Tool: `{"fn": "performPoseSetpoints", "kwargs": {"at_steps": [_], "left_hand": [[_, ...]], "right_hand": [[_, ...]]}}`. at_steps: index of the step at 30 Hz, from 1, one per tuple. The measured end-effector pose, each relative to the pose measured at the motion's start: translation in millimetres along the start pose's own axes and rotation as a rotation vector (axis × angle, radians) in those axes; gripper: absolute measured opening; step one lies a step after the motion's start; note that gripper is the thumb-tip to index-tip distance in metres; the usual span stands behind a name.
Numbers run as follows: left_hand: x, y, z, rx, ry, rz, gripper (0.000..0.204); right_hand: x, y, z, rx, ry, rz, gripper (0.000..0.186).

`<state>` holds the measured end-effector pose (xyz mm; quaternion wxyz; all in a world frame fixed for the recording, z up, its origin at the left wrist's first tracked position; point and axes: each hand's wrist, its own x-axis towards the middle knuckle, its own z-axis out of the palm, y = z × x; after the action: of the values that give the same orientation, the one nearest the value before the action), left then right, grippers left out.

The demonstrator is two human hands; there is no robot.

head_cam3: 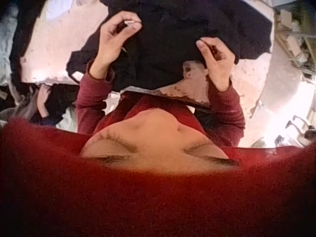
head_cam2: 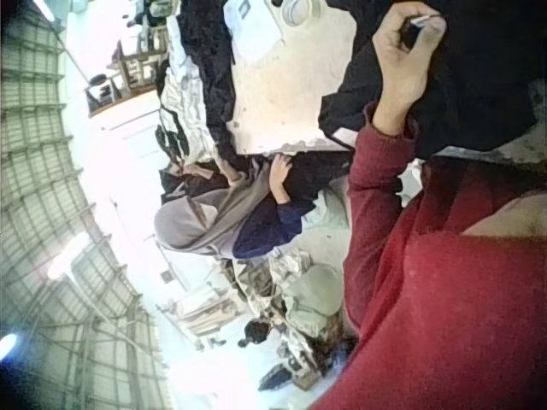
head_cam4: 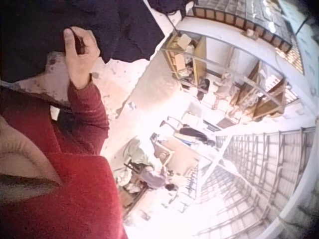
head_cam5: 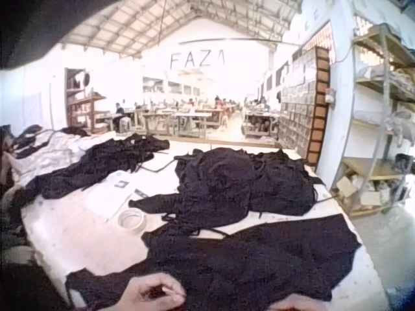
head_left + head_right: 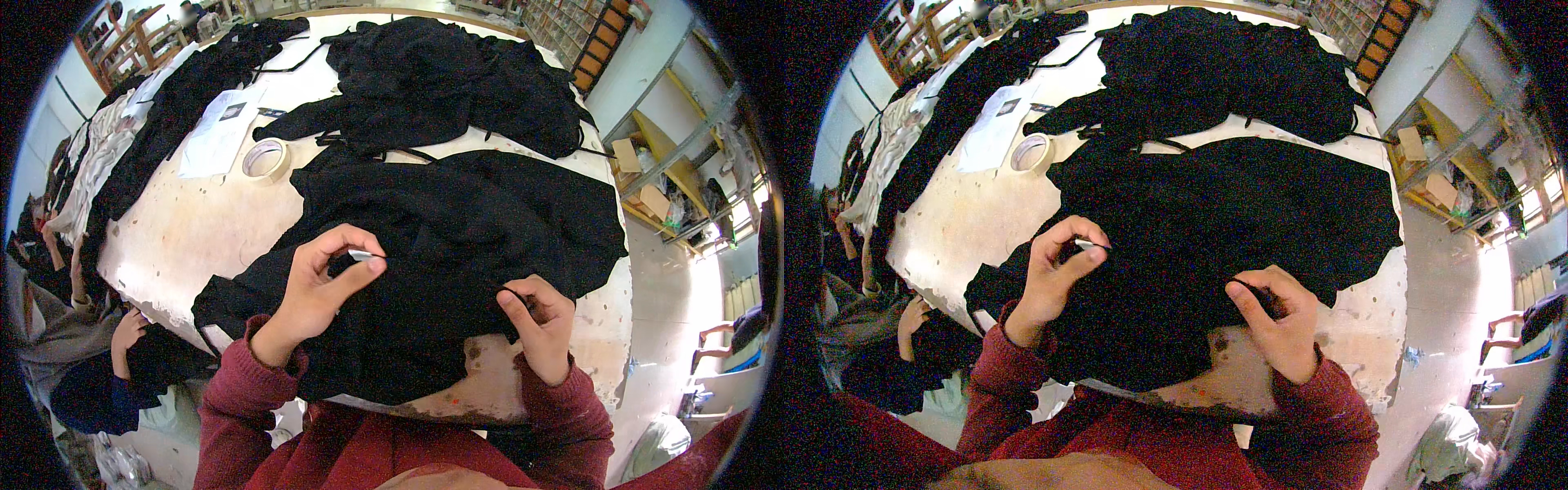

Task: The person applies small pieces of white tape to the inside of a black garment, smoothing each piece by hand. They repeatedly lift, turn, and press the fabric to secure the tape, then fold the garment and place it on the table.

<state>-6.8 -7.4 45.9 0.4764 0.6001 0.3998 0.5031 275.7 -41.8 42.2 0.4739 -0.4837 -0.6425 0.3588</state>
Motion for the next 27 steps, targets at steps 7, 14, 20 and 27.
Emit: {"fn": "performPoseSetpoints", "kwargs": {"at_steps": [7, 14, 20, 27], "left_hand": [[-3, 2, 2, 0.104, -0.162, 0.152, 0.033], [-1, -1, -14, 0.188, -0.103, 0.834, 0.021], [-2, 0, -17, 0.173, -0.074, 0.874, 0.017], [-2, -2, -15, 0.137, -0.012, 0.838, 0.008]], "right_hand": [[0, 4, 1, -0.122, 0.046, -0.138, 0.009], [-5, 5, -8, -0.440, 0.095, -0.731, 0.025], [-11, 8, -7, -0.385, 0.122, -0.827, 0.039], [-10, 7, -6, -0.456, 0.149, -0.824, 0.040]]}}
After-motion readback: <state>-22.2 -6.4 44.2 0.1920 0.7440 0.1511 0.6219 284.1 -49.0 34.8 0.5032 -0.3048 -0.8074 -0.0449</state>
